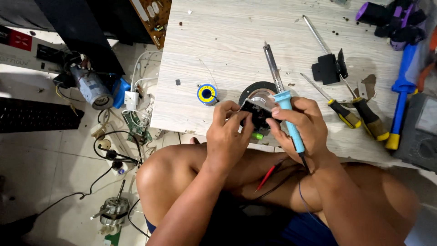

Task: Soldering wires to internal components and reassembling a flashlight to test its function.

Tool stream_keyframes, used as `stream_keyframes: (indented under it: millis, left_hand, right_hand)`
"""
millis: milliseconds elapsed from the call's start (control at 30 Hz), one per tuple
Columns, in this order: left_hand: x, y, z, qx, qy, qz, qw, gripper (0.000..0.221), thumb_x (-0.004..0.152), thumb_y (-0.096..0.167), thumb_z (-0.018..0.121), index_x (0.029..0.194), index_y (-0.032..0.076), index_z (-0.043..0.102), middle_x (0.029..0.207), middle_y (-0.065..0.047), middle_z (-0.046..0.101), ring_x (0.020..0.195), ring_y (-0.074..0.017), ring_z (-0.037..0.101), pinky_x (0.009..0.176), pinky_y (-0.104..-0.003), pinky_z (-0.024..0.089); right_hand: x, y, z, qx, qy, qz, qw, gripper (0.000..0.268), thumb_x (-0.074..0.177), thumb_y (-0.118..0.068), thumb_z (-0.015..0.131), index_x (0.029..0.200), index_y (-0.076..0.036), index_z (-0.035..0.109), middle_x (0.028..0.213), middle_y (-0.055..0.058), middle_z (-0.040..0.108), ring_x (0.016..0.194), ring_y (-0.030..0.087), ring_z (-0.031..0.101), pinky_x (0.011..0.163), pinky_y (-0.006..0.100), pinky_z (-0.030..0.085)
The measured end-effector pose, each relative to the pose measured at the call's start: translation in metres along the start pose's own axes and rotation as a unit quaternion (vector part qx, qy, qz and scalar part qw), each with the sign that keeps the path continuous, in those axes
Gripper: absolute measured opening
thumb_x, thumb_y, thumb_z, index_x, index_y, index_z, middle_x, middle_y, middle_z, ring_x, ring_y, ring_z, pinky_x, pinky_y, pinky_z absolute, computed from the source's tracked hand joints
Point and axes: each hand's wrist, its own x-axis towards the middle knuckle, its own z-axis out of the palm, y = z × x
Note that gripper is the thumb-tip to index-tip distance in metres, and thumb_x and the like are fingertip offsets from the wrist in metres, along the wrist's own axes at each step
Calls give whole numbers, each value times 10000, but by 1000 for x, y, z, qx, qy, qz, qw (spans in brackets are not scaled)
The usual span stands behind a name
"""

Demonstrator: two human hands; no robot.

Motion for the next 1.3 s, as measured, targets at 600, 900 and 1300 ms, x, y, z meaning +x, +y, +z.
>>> stream_keyframes:
  millis: [600, 900, 1300]
  left_hand:
    - [2, 7, -17, -72, -49, -92, 992, 96, 853, 6, 767, 937, 42, 736, 1183, -52, 641, 790, -178, 700, 674, -310, 545]
    - [3, 4, -22, -87, -43, -84, 992, 40, 867, 41, 730, 901, 39, 710, 1151, -48, 645, 762, -238, 660, 640, -329, 531]
    - [3, 1, -23, -78, -51, -88, 992, 30, 862, 36, 741, 886, 21, 731, 1146, -50, 634, 703, -227, 646, 604, -327, 522]
  right_hand:
    - [-13, -42, -77, 118, 22, 188, 975, 349, 1009, -56, 469, 1329, 78, 432, 1031, 260, 602, 815, 296, 629, 809, 383, 585]
    - [-13, -75, -87, -105, -65, 179, 976, 231, 898, -44, 749, 1054, 113, 680, 938, 194, 705, 698, 243, 618, 684, 324, 486]
    - [10, -79, -52, -76, -133, 14, 988, 187, 764, 16, 726, 934, 43, 654, 774, 157, 681, 601, 237, 596, 579, 339, 497]
